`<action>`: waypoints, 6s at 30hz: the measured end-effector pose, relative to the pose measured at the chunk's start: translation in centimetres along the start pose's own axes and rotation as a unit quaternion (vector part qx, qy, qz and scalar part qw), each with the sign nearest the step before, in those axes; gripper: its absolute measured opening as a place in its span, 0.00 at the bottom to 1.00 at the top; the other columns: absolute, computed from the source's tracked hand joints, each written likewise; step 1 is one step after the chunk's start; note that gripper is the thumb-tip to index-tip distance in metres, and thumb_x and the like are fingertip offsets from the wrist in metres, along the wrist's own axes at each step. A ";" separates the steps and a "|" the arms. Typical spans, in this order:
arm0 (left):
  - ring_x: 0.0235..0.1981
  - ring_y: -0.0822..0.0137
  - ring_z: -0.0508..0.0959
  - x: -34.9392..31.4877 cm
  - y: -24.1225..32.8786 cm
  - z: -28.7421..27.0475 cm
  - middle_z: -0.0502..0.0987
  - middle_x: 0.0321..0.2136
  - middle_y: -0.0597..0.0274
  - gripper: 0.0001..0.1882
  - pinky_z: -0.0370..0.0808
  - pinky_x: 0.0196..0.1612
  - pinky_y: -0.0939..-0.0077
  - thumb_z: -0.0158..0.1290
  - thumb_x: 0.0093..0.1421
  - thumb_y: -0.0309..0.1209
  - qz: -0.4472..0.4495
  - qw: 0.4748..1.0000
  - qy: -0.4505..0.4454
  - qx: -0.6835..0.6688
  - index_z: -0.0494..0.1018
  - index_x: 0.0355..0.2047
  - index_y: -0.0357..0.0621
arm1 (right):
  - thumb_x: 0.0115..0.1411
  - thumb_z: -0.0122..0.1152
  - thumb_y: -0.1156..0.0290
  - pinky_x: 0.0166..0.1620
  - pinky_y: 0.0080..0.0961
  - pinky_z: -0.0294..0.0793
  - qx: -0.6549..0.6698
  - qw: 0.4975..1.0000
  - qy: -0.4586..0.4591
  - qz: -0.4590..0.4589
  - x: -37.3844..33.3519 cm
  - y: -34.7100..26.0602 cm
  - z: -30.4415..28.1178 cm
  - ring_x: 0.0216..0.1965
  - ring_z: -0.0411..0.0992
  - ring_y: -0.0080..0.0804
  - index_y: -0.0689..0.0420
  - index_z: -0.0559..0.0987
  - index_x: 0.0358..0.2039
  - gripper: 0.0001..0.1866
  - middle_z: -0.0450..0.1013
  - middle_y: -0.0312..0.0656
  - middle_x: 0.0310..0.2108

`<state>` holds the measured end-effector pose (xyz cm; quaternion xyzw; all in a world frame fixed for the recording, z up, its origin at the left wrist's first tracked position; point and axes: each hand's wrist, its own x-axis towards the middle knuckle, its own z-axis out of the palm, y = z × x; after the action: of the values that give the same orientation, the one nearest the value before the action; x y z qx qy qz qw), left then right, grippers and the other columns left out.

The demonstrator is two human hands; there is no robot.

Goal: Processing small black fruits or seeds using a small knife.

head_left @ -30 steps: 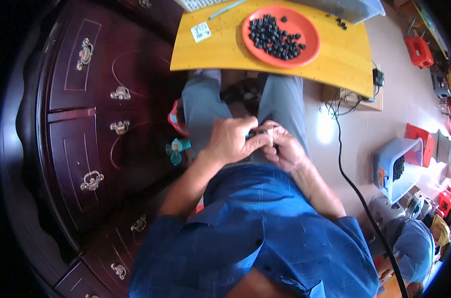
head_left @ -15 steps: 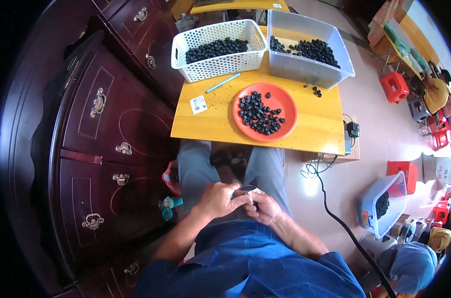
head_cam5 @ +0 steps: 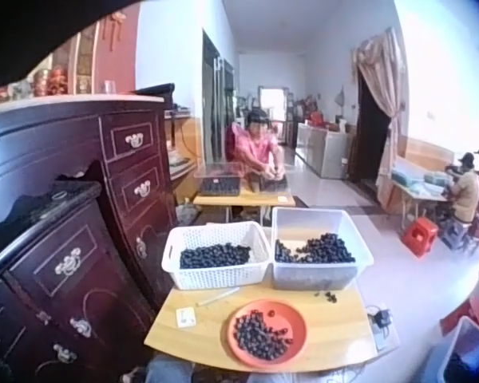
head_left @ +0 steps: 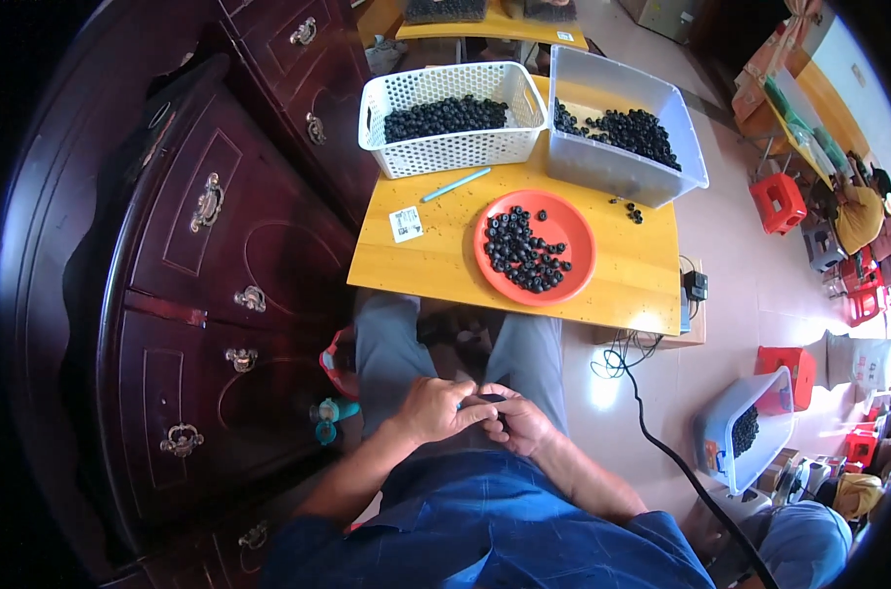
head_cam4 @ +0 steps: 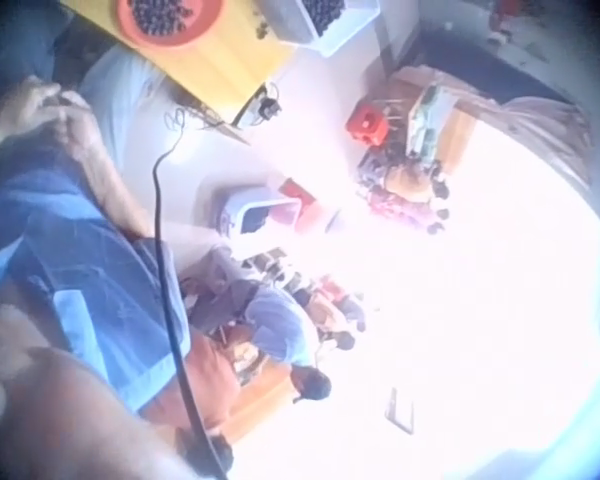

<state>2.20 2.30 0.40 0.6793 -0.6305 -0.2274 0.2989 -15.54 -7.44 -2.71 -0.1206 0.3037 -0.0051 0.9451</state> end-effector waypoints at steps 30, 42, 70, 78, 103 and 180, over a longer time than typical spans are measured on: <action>0.26 0.75 0.78 -4.0 -1.6 1.3 0.80 0.23 0.62 0.10 0.75 0.33 0.76 0.66 0.58 0.30 -0.165 0.926 0.194 -0.279 0.77 0.28 0.36 | 0.72 0.54 0.58 0.26 0.17 0.65 0.179 0.963 -0.184 -0.085 4.0 -8.3 6.5 0.27 0.63 0.18 0.58 0.77 0.47 0.16 0.65 0.29 0.29; 0.31 0.49 0.84 -2.6 1.6 4.2 0.83 0.29 0.51 0.15 0.81 0.32 0.58 0.67 0.55 0.38 -0.066 0.988 0.136 -0.020 0.81 0.40 0.46 | 0.75 0.46 0.64 0.59 0.43 0.73 0.234 0.968 -0.070 -0.057 4.0 1.0 -1.5 0.51 0.74 0.45 0.63 0.76 0.50 0.16 0.77 0.46 0.42; 0.23 0.71 0.83 -2.4 2.6 1.2 0.84 0.22 0.60 0.03 0.77 0.29 0.76 0.60 0.63 0.25 -0.053 0.965 0.210 -0.151 0.79 0.36 0.39 | 0.75 0.50 0.57 0.20 0.13 0.49 0.003 0.995 -0.102 0.010 0.8 0.7 0.7 0.21 0.52 0.15 0.46 0.72 0.40 0.09 0.61 0.27 0.27; 0.28 0.66 0.86 -2.4 2.9 1.6 0.83 0.24 0.55 0.10 0.80 0.31 0.72 0.61 0.63 0.29 -0.057 0.961 0.217 -0.164 0.80 0.45 0.42 | 0.72 0.55 0.54 0.19 0.11 0.53 0.019 0.995 -0.094 -0.020 0.4 0.9 1.3 0.20 0.55 0.13 0.49 0.75 0.43 0.12 0.61 0.26 0.26; 0.21 0.77 0.78 -2.9 2.7 2.0 0.79 0.21 0.62 0.10 0.72 0.24 0.80 0.69 0.55 0.23 -0.024 0.938 0.289 -0.189 0.77 0.32 0.39 | 0.71 0.59 0.57 0.22 0.12 0.54 -0.036 0.988 -0.079 -0.128 0.2 1.3 1.9 0.21 0.57 0.13 0.51 0.74 0.39 0.11 0.63 0.27 0.23; 0.29 0.54 0.85 8.6 -1.6 -12.8 0.83 0.28 0.48 0.13 0.79 0.33 0.64 0.62 0.56 0.36 -0.130 0.978 0.008 0.163 0.80 0.32 0.38 | 0.71 0.47 0.62 0.23 0.15 0.60 0.024 0.999 -0.030 -0.035 1.6 1.9 -2.4 0.25 0.63 0.19 0.57 0.76 0.49 0.16 0.68 0.31 0.32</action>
<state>12.98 -4.65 9.06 0.7969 -0.5629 -0.1531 0.1573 -15.71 -6.25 -5.94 -0.1083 0.2705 -0.0416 0.9557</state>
